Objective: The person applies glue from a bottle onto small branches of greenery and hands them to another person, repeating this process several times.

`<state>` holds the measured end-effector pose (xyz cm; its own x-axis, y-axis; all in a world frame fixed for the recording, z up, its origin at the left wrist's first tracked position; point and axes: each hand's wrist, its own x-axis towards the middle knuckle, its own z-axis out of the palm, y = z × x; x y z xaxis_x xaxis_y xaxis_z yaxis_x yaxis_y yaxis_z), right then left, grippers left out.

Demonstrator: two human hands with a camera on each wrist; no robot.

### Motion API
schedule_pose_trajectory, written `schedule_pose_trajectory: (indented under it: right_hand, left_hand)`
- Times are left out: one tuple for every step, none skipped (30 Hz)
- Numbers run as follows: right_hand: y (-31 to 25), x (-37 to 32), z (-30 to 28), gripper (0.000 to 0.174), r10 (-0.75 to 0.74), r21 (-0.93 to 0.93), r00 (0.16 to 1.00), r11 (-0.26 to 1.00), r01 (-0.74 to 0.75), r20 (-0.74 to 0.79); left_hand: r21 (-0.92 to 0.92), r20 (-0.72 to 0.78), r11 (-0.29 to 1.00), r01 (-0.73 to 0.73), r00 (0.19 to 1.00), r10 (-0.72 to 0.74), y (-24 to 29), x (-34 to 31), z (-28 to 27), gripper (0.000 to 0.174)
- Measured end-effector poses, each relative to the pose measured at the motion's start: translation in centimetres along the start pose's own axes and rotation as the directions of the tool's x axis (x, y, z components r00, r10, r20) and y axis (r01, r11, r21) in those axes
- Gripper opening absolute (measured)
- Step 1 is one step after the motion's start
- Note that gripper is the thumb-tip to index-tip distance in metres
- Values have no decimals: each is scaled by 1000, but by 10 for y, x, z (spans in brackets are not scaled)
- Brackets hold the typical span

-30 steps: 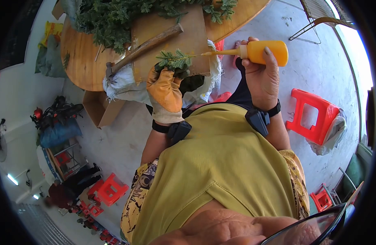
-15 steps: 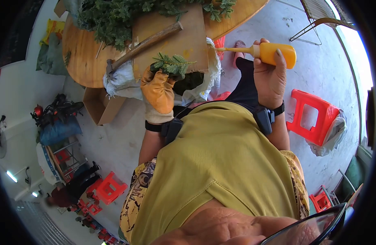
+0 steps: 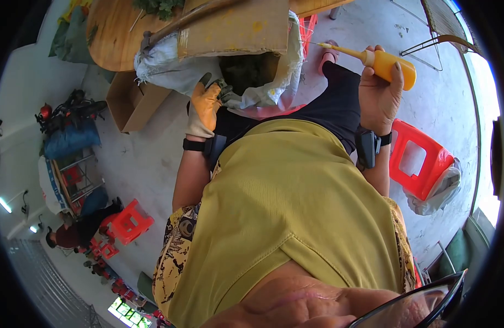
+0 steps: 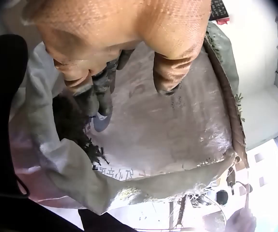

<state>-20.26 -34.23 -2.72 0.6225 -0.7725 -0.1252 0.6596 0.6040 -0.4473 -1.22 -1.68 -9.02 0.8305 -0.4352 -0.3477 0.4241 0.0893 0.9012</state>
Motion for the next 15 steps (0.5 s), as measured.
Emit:
schedule_pose_trajectory:
  right_hand:
    - [-2, -2, -3, 42, 2, 4, 1000, 1000, -2, 3]
    - [-5, -5, -6, 43, 22, 34, 999, 999, -23, 33]
    - [-7, -8, -9, 45, 41, 66, 997, 997, -45, 66]
    - [-9, -11, -13, 45, 42, 75, 996, 996, -47, 74]
    - [-9, -13, -18, 46, 34, 74, 997, 996, -39, 66]
    - [-9, -13, -24, 47, 23, 77, 998, 997, -28, 60]
    - [-10, -13, -32, 48, 58, 108, 996, 992, -65, 64]
    - [-7, -13, -36, 48, 45, 124, 996, 991, -54, 76]
    - [-6, -12, -41, 48, 71, 171, 994, 981, -86, 87]
    - [-6, -16, -46, 48, 104, 212, 990, 970, -121, 91]
    - [-5, -17, -52, 47, 98, 208, 995, 973, -101, 26]
    - [-5, -16, -54, 47, 97, 204, 995, 974, -97, 11]
    - [-2, -13, -55, 47, 108, 224, 994, 968, -111, 27]
    - [1, -14, -57, 47, 126, 246, 992, 961, -130, 31]
    - [-3, -24, -65, 47, 127, 237, 992, 964, -124, 3]
  left_hand:
    - [165, -4, 983, -82, 996, 84, 2, -5, 6, 32]
    - [326, 5, 932, -160, 986, 167, 3, -11, 9, 32]
    - [330, 3, 929, -165, 985, 174, 1, -16, 4, 32]
    - [362, 33, 925, -115, 993, 111, 1, -21, 0, 31]
    - [396, 60, 915, -71, 997, 52, 3, -27, -3, 31]
    - [404, 60, 910, -91, 996, 73, 4, -33, -5, 31]
    - [324, 63, 946, -7, 998, -14, 11, -46, 3, 27]
    - [243, 81, 967, 80, 991, -103, 17, -55, 9, 24]
    - [214, 134, 968, 134, 977, -165, 15, -56, -3, 27]
    - [221, 140, 966, 131, 976, -164, 15, -54, -10, 27]
    - [273, 126, 948, 163, 971, -203, 14, -58, -16, 28]
    - [321, 113, 927, 195, 964, -242, 10, -60, -22, 29]
    - [324, 132, 923, 209, 956, -263, 6, -57, -28, 30]
    - [326, 133, 916, 233, 948, -288, 2, -57, -31, 30]
    - [367, 93, 897, 247, 950, -299, -4, -57, -34, 31]
